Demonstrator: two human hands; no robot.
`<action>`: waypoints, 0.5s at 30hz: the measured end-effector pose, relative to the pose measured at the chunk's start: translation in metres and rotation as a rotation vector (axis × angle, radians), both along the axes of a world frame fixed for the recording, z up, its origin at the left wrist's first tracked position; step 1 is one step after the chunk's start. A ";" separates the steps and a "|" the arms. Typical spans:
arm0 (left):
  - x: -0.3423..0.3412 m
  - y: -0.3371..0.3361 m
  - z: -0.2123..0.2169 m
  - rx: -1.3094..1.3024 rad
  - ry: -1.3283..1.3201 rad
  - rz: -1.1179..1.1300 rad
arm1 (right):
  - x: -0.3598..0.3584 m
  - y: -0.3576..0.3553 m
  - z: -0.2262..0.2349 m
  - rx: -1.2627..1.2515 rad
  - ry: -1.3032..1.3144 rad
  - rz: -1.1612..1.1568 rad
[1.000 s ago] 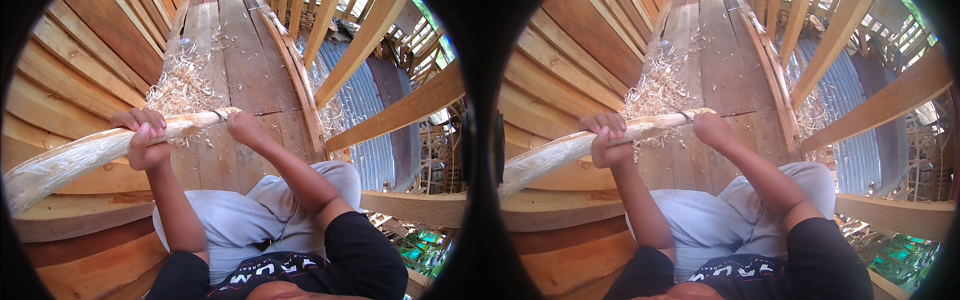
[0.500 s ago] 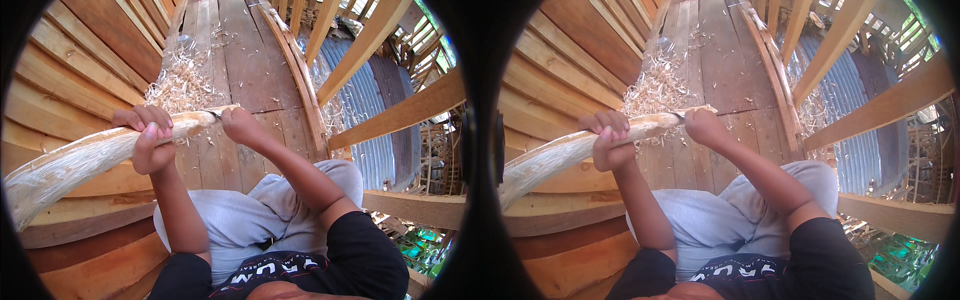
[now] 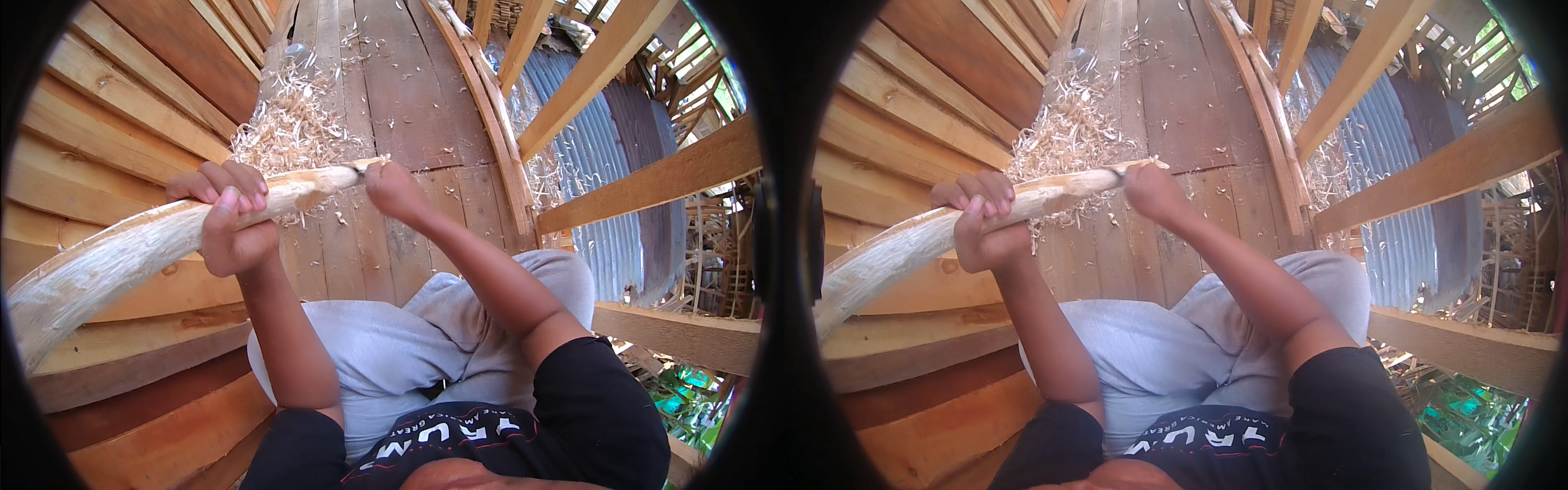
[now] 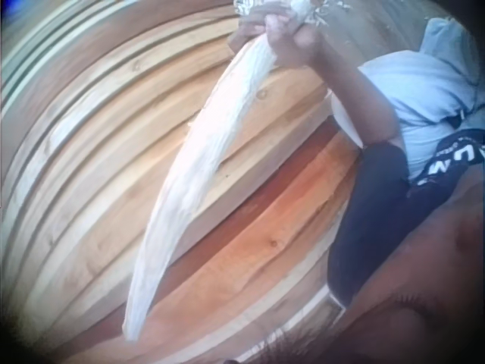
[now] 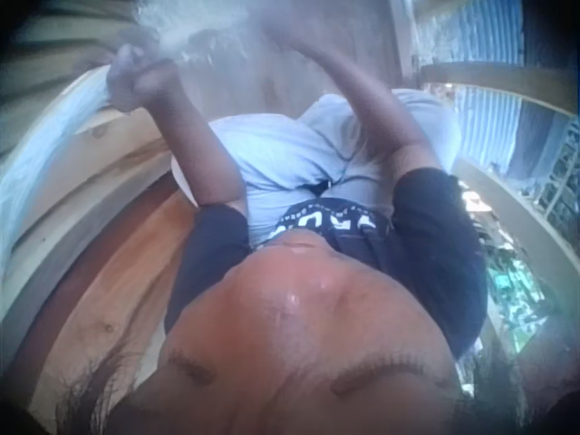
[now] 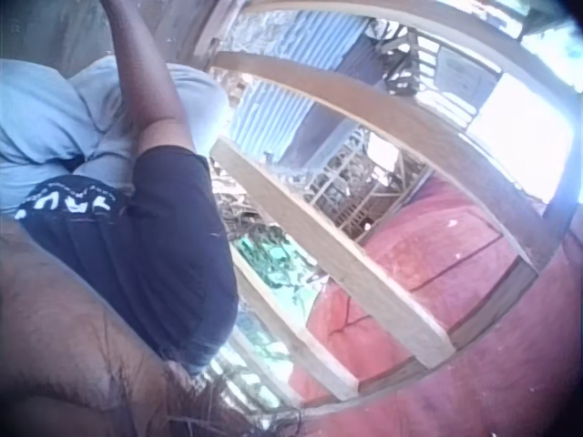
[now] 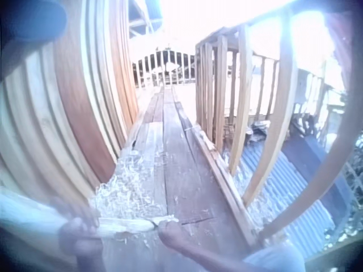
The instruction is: The person sits on a wooden floor and uses a knife to carve a long wooden stick, peeling away shavings and shaping the wood. The person occasionally pauses to brush away wood shavings from the work area.
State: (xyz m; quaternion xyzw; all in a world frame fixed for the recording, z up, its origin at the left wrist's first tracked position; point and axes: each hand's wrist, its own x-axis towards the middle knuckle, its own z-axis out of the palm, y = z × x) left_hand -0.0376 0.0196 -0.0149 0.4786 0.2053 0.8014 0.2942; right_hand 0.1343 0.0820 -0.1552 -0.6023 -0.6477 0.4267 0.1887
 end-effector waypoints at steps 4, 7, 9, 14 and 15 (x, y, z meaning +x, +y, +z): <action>-0.004 0.003 -0.005 -0.031 -0.051 -0.003 | 0.016 0.020 -0.053 -0.008 -0.018 -0.079; -0.004 0.006 -0.001 -0.053 -0.099 0.021 | 0.011 0.012 -0.051 0.114 -0.025 -0.035; -0.012 0.002 -0.007 -0.036 -0.031 0.008 | 0.000 0.000 -0.023 0.146 -0.013 0.023; 0.003 0.004 -0.003 -0.055 -0.064 0.002 | 0.032 0.008 -0.056 0.095 -0.083 0.025; 0.003 0.007 -0.001 -0.034 -0.050 -0.013 | 0.044 0.020 -0.072 0.134 -0.101 0.030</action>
